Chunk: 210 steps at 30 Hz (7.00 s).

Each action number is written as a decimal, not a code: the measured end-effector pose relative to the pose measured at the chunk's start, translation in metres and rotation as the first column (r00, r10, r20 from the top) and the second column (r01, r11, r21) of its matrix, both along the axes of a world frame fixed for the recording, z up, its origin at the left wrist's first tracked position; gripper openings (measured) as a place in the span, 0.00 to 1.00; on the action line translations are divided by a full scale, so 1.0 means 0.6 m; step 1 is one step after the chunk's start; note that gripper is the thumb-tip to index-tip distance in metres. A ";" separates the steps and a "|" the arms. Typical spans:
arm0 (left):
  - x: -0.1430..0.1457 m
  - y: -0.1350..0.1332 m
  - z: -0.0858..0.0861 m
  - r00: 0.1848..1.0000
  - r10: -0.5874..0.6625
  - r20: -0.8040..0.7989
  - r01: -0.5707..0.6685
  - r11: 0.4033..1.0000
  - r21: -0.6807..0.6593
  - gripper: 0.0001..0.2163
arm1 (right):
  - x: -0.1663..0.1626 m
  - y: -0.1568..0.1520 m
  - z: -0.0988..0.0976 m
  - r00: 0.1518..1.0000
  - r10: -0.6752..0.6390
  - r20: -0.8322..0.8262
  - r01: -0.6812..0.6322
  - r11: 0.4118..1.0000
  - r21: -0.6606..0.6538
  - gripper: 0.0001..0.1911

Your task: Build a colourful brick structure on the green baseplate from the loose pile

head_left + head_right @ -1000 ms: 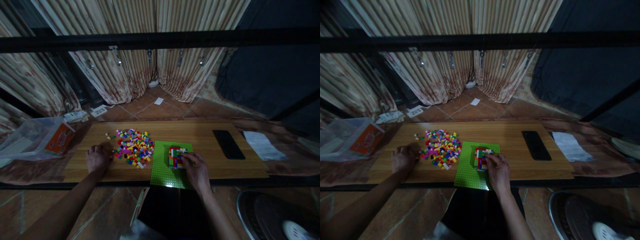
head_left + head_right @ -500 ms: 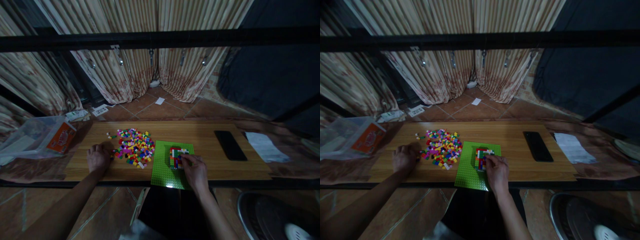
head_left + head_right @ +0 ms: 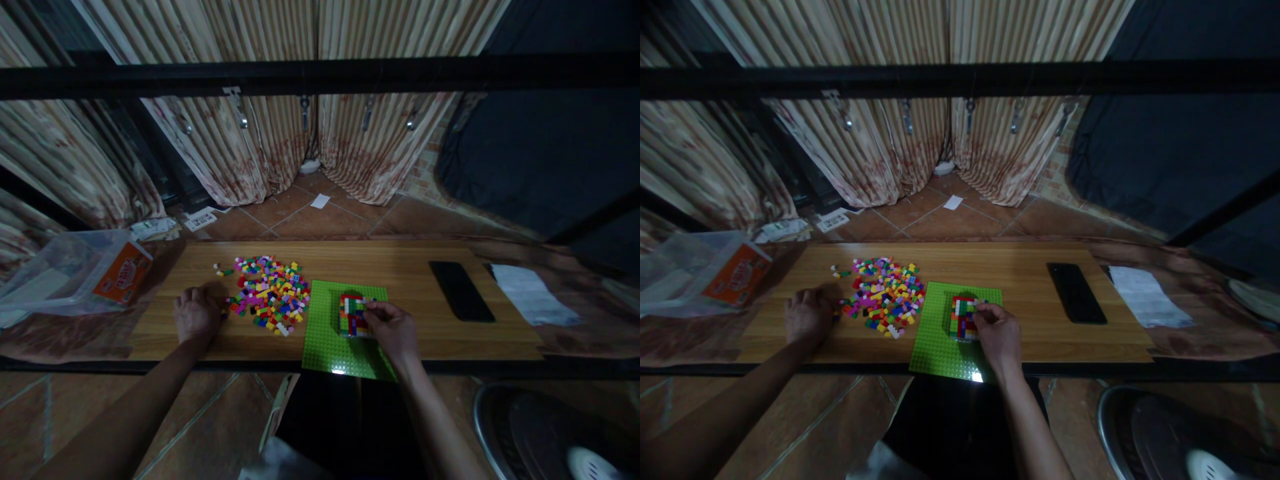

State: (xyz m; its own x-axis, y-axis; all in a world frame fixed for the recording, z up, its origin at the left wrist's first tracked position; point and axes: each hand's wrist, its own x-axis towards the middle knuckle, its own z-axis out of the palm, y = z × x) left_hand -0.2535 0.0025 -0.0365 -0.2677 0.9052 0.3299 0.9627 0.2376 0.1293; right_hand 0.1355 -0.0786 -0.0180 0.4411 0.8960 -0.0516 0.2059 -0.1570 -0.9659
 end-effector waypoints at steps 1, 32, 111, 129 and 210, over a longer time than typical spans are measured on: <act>0.000 0.000 0.000 1.000 0.011 0.000 -0.011 1.000 -0.001 0.19 | 0.001 0.001 0.000 1.000 0.002 -0.007 -0.002 1.000 -0.005 0.12; 0.010 -0.010 0.007 0.998 0.034 0.043 -0.034 0.999 -0.007 0.18 | -0.135 0.173 0.026 0.490 0.459 0.741 -0.554 0.820 -0.141 0.12; -0.001 0.001 0.001 0.999 0.004 -0.043 -0.006 0.999 -0.045 0.17 | 0.004 -0.003 0.003 0.990 0.006 0.141 -0.008 1.000 0.018 0.13; 0.005 -0.003 0.008 0.999 -0.021 -0.042 0.019 0.999 -0.051 0.17 | -0.004 0.006 -0.006 0.996 -0.054 0.065 0.050 0.997 0.050 0.14; 0.008 -0.008 0.002 0.999 0.028 0.041 -0.029 1.000 0.012 0.18 | -0.190 0.049 0.014 0.788 0.276 -0.550 -0.172 0.957 0.234 0.15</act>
State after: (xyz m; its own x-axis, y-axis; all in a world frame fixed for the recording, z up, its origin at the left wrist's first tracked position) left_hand -0.2488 -0.0025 -0.0353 -0.3067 0.8930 0.3292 0.9495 0.2628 0.1717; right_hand 0.0217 -0.0492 -0.0096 0.1634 0.9837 -0.0744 -0.3811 -0.0066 -0.9245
